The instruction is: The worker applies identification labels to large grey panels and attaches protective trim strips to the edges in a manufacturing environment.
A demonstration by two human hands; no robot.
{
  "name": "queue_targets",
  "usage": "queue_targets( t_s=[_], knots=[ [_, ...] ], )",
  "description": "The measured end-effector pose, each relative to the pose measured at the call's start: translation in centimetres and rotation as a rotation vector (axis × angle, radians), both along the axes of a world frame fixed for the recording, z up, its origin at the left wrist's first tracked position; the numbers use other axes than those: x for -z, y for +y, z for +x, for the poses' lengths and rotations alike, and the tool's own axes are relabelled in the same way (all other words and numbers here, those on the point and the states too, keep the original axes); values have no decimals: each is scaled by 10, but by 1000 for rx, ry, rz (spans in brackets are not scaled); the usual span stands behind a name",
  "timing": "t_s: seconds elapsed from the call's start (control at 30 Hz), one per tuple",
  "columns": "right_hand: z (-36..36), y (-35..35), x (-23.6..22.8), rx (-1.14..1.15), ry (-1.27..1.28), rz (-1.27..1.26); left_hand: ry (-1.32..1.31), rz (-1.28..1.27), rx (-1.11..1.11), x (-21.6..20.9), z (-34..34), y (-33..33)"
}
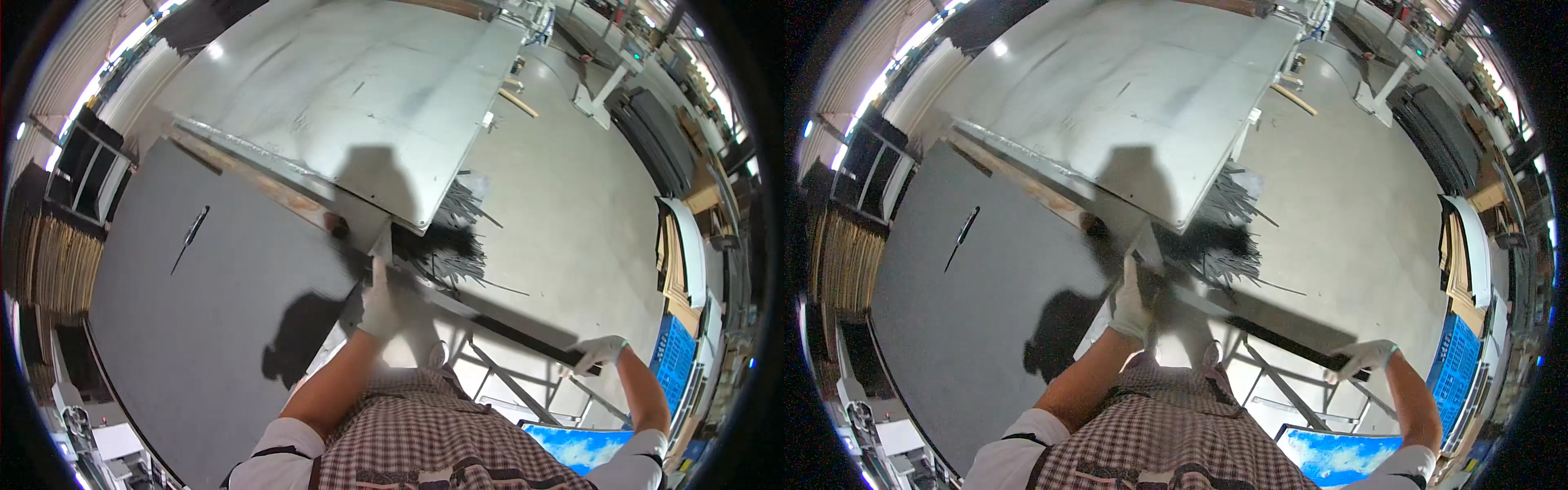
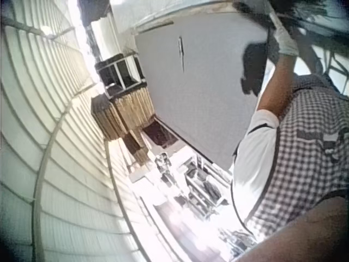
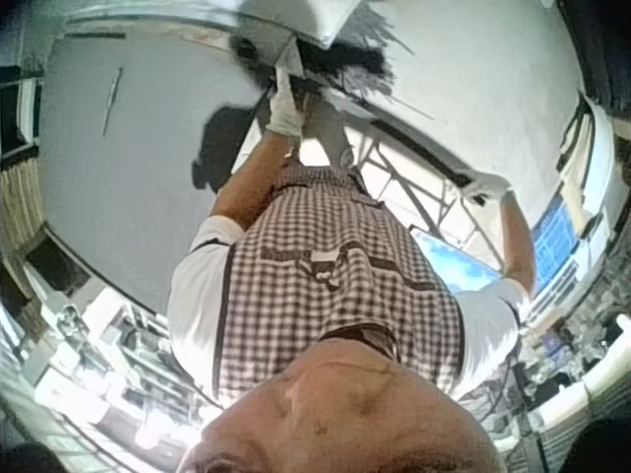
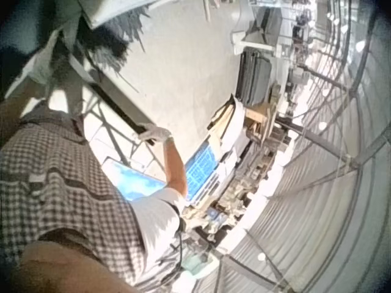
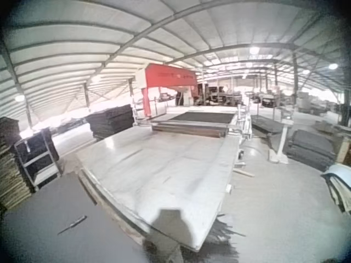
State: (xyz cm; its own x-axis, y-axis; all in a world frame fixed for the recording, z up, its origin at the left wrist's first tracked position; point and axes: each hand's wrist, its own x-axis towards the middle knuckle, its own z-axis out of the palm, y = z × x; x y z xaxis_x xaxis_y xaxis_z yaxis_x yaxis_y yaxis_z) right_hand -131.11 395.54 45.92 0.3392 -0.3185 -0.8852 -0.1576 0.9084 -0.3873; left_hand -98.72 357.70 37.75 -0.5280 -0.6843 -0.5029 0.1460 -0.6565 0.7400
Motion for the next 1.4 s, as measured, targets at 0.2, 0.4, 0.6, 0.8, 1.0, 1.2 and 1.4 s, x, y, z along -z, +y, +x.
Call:
queue_targets(
  t_s=[0.2, 0.4, 0.6, 0.8, 1.0, 1.2, 1.4],
  knots=[
    [-27, 128, -36, 104, 208, 89, 115, 290, -293, 19, -13, -19],
    [-27, 218, -62, 127, 395, 91, -6, 119, -287, 1, -30, -14],
    [1, 261, -72, 166, 447, 228, 366, 170, 67, 53, 2, -26],
    [119, 410, -141, -21, 647, 395, 562, 373, 126, 44, -41, 94],
    [289, 489, -195, 354, 492, 494, 462, 351, 173, -93, -42, 169],
    [410, 447, -158, 588, 284, 261, 659, 126, 205, -181, 107, 107],
    [451, 362, -119, 277, 272, 33, 518, -46, -97, -227, 363, 84]
  ],
)
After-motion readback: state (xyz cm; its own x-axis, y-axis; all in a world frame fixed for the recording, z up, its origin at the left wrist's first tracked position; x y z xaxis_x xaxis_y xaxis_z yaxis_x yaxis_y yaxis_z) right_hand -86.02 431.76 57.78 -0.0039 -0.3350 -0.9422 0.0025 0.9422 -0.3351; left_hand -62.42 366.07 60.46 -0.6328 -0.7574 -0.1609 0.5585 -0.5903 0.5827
